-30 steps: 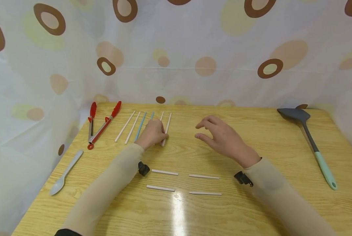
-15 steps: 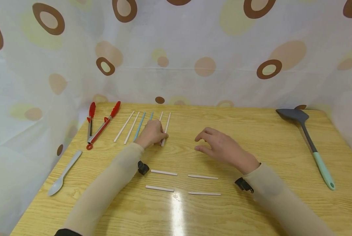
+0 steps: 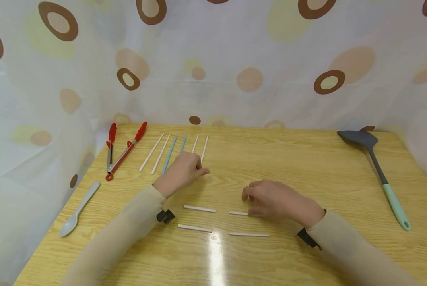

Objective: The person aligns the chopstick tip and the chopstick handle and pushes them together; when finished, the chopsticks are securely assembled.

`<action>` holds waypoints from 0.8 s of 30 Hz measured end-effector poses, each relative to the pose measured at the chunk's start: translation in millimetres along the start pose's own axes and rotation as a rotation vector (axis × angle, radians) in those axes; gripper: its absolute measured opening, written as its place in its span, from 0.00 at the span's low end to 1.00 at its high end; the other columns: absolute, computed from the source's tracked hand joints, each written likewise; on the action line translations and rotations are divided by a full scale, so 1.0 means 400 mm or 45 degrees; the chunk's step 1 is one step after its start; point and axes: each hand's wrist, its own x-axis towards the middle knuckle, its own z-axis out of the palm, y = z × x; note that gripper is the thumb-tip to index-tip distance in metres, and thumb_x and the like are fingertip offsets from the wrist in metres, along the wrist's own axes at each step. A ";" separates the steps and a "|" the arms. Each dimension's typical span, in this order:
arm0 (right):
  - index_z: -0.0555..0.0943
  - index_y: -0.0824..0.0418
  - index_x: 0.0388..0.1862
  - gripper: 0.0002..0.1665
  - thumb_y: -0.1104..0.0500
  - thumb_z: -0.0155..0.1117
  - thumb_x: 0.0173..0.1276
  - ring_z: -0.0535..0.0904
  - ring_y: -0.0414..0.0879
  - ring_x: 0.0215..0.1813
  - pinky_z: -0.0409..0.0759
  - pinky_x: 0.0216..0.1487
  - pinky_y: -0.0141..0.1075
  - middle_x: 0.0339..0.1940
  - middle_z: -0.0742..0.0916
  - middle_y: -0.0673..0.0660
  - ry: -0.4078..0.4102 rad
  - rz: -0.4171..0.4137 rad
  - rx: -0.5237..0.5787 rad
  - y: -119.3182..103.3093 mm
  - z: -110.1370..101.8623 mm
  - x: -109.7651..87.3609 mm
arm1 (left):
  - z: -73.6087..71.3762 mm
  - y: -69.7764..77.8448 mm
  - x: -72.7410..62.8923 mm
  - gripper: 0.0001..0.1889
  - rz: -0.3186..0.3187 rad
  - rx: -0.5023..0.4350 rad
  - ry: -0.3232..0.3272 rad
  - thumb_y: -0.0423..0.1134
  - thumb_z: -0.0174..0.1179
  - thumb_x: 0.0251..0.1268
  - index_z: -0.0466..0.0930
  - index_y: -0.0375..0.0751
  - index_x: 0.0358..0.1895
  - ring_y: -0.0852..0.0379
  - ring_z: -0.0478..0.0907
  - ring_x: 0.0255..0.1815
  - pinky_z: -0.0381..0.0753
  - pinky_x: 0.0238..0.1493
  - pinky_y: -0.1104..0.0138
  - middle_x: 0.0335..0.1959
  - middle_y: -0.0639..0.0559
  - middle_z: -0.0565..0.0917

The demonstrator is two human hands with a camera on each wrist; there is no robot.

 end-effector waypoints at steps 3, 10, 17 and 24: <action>0.82 0.50 0.40 0.12 0.56 0.77 0.60 0.74 0.34 0.33 0.77 0.33 0.35 0.34 0.80 0.41 -0.004 -0.076 -0.022 -0.006 0.005 -0.009 | -0.003 0.010 -0.008 0.23 0.023 0.014 -0.001 0.43 0.66 0.68 0.77 0.40 0.13 0.65 0.57 0.09 0.60 0.13 0.75 0.08 0.56 0.68; 0.78 0.49 0.32 0.13 0.61 0.76 0.59 0.68 0.33 0.29 0.72 0.31 0.32 0.29 0.74 0.39 -0.021 -0.094 -0.040 -0.010 0.022 -0.020 | -0.005 0.009 -0.007 0.25 0.020 0.013 0.013 0.42 0.66 0.67 0.75 0.41 0.09 0.66 0.53 0.07 0.57 0.11 0.75 0.05 0.58 0.64; 0.78 0.50 0.32 0.09 0.58 0.70 0.68 0.69 0.32 0.30 0.73 0.30 0.32 0.30 0.76 0.39 0.004 -0.111 -0.046 -0.008 0.031 -0.027 | -0.008 0.010 -0.008 0.22 0.015 0.012 -0.055 0.44 0.66 0.67 0.82 0.36 0.15 0.65 0.56 0.08 0.59 0.13 0.74 0.06 0.57 0.67; 0.78 0.51 0.32 0.08 0.57 0.69 0.68 0.69 0.33 0.30 0.72 0.30 0.33 0.31 0.76 0.39 0.011 -0.114 -0.061 -0.013 0.034 -0.033 | -0.003 0.010 -0.040 0.14 0.073 0.027 -0.233 0.46 0.69 0.64 0.83 0.42 0.25 0.62 0.71 0.19 0.72 0.23 0.71 0.21 0.56 0.79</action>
